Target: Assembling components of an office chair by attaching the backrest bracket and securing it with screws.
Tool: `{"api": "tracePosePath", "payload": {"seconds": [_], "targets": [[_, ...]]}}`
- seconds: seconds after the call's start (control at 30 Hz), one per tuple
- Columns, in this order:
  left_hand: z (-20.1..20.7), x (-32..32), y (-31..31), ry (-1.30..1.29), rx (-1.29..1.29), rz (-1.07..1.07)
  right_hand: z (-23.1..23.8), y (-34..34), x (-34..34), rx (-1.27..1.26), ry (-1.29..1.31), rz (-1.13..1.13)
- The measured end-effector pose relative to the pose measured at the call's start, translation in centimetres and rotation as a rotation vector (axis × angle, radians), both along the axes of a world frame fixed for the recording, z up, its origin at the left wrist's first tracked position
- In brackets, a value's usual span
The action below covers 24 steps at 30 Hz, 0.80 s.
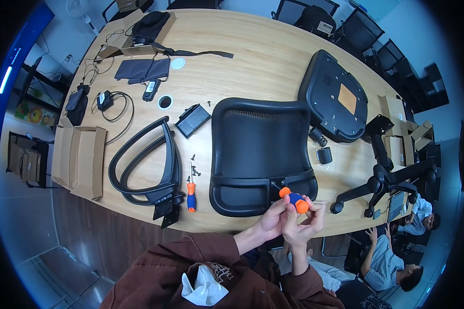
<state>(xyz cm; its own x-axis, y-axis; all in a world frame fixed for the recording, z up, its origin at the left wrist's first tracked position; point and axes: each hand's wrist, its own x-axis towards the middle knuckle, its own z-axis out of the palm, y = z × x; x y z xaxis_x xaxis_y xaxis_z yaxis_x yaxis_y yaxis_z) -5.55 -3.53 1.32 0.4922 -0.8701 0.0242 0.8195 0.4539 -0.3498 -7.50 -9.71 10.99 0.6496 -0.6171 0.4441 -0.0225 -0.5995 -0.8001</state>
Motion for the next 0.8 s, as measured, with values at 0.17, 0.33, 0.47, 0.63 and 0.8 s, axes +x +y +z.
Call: {"api": "tracePosePath", "payload": {"seconds": [0.17,0.33,0.47,0.63,0.8], "targets": [[0.8,0.7,0.0,-0.085,0.089,-0.011,0.1,-0.7,-0.4,0.02,0.063,0.026],[4.0,0.5,-0.5,-0.107,0.119,-0.067,0.6,-3.0,-2.0,0.149,0.01,0.128],[6.3,-1.2,-1.0,-0.123,0.158,-0.143,3.0,-4.2,-4.1,0.155,-0.095,0.137],[7.5,-3.1,-0.2,-0.428,0.223,-0.277,4.1,-5.1,-5.7,0.192,-0.15,0.093],[5.7,-3.2,2.0,-0.914,1.008,-0.402,4.2,-6.1,-7.5,0.615,-0.382,0.012]]}}
